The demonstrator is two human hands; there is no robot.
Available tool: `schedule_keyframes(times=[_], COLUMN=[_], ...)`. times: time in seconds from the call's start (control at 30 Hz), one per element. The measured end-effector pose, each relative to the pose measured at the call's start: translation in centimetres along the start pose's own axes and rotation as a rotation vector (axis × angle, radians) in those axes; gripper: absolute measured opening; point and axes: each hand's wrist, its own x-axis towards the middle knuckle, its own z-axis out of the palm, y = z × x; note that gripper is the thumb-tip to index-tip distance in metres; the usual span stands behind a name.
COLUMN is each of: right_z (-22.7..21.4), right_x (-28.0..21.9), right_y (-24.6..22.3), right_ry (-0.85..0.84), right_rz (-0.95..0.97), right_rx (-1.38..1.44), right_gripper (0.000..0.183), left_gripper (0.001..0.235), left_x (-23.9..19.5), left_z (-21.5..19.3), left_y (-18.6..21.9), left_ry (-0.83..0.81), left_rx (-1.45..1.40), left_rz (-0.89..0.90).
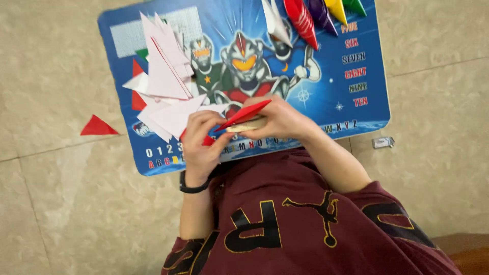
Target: Folding and stapling pieces of paper to create origami figures.
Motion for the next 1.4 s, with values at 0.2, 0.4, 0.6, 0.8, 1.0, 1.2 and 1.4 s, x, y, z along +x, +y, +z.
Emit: schedule_keyframes(times=[0.2,0.4,0.6,0.8,1.0,1.2,1.4], right_z=[-0.5,-0.6,-0.5,2.9,4.1,2.4,2.3], right_x=[0.2,0.3,0.4,1.7,2.1,-0.8,-1.5], right_y=[-0.4,-0.6,-0.6,0.3,-0.3,-0.7,-2.0], right_ry=[-0.052,-0.051,-0.085,-0.087,0.039,0.291,0.212], right_rz=[0.147,0.263,0.179,0.107,-0.11,-0.027,0.032], right_rx=[0.093,-0.055,-0.057,-0.474,-0.729,-0.53,-0.204], right_gripper=[0.036,0.041,0.051,0.043,0.059,0.018,0.021], left_gripper=[0.034,0.056,0.043,0.022,0.025,0.03,0.029], left_x=[-0.8,-0.6,-1.0,-2.3,-2.2,-1.3,-0.5], left_z=[1.5,0.6,-0.8,-2.5,0.1,2.6,4.4], left_y=[-0.7,-0.3,-2.4,-4.4,-3.9,-2.4,-0.1], left_ry=[0.046,-0.005,0.11,0.512,0.41,0.367,0.165], left_rx=[0.033,0.17,0.301,0.073,-0.166,-0.251,-0.336], left_rz=[-0.049,0.158,0.29,-0.168,-0.279,-0.261,-0.193])
